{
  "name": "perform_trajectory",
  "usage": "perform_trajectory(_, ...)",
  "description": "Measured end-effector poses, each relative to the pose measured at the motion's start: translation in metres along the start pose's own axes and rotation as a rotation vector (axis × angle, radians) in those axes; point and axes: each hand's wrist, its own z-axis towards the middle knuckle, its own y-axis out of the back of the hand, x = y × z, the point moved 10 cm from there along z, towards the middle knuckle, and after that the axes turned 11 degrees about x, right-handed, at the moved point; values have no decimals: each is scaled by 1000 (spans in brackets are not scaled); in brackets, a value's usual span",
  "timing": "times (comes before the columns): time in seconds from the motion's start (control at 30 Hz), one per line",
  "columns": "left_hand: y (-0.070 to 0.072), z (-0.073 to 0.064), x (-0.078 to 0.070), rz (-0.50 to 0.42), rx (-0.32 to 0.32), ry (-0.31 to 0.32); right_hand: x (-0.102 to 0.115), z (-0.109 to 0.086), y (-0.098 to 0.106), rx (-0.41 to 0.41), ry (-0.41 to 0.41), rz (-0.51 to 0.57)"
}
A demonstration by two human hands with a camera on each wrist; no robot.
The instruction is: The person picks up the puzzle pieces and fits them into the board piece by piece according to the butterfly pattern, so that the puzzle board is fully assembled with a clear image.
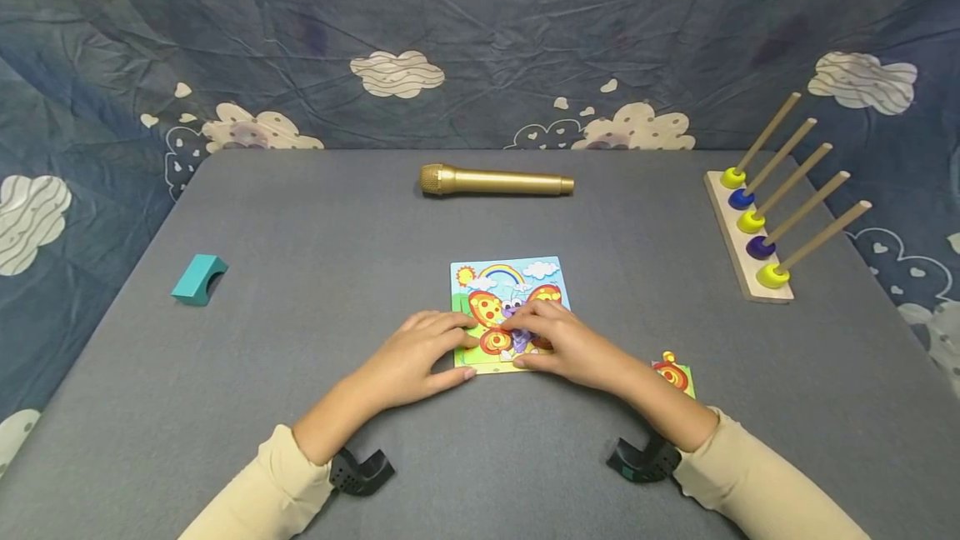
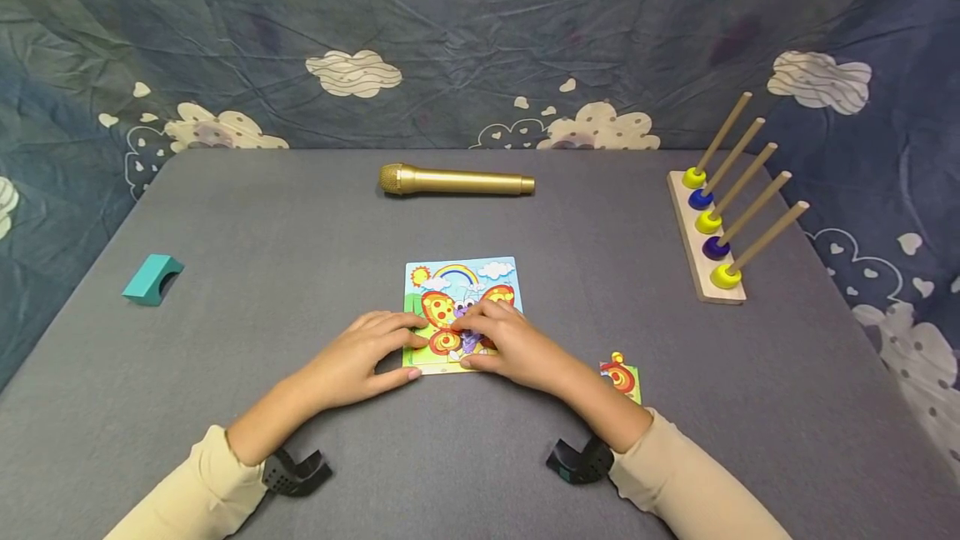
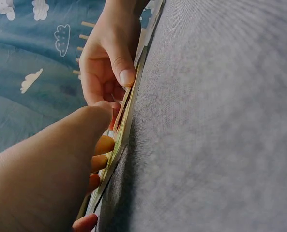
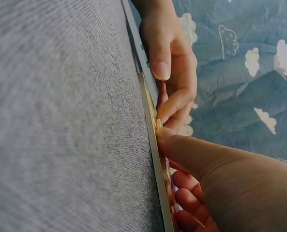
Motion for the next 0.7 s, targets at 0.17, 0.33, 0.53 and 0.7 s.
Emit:
perform_trajectory(0.17, -5, 0, -2, 31, 28, -15, -1, 0, 1, -21, 6, 35)
perform_trajectory(0.33, -6, 0, -4, 39, 38, -26, 2, 0, 3, -30, 5, -8)
perform_trajectory(0.53, -6, 1, -3, 48, 43, -4, 4, -2, 2, -3, -18, -73)
perform_trajectory(0.7, -7, 2, -2, 31, 48, 7, -2, -5, -1, 47, -55, -34)
